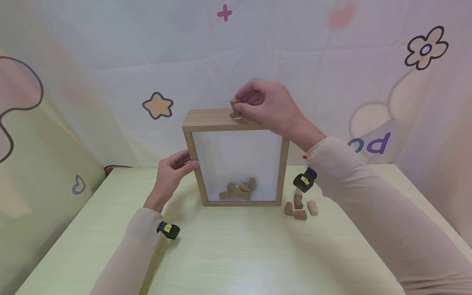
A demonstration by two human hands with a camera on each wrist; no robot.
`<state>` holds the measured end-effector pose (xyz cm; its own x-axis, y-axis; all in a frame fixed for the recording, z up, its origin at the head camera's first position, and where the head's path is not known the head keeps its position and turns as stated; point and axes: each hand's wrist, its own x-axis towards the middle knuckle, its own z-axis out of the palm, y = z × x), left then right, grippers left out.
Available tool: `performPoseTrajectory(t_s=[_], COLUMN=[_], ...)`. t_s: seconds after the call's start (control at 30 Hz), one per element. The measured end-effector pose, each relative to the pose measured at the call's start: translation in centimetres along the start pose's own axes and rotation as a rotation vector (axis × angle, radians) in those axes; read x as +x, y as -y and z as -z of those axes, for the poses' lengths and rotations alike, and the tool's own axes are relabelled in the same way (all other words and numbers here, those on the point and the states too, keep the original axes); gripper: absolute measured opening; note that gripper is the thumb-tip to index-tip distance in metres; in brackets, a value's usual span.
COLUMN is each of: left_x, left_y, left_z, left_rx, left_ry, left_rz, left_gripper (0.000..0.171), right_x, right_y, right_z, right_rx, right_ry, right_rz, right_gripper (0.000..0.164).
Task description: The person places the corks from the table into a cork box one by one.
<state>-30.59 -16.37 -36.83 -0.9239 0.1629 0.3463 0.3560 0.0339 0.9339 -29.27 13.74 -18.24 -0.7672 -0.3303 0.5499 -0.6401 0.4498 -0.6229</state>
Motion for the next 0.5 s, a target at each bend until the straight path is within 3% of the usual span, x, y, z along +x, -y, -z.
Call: performPoseTrajectory(t_s=[0.5], left_x=[-0.15], left_y=[0.00], left_z=[-0.13], left_rx=[0.002], left_ry=[-0.007], left_rz=[-0.020], left_gripper=[0.051], right_x=[-0.41], right_y=[-0.52], right_z=[-0.60], right_rx=[-0.048], right_ry=[0.022], right_rz=[-0.006], right_gripper=[0.016])
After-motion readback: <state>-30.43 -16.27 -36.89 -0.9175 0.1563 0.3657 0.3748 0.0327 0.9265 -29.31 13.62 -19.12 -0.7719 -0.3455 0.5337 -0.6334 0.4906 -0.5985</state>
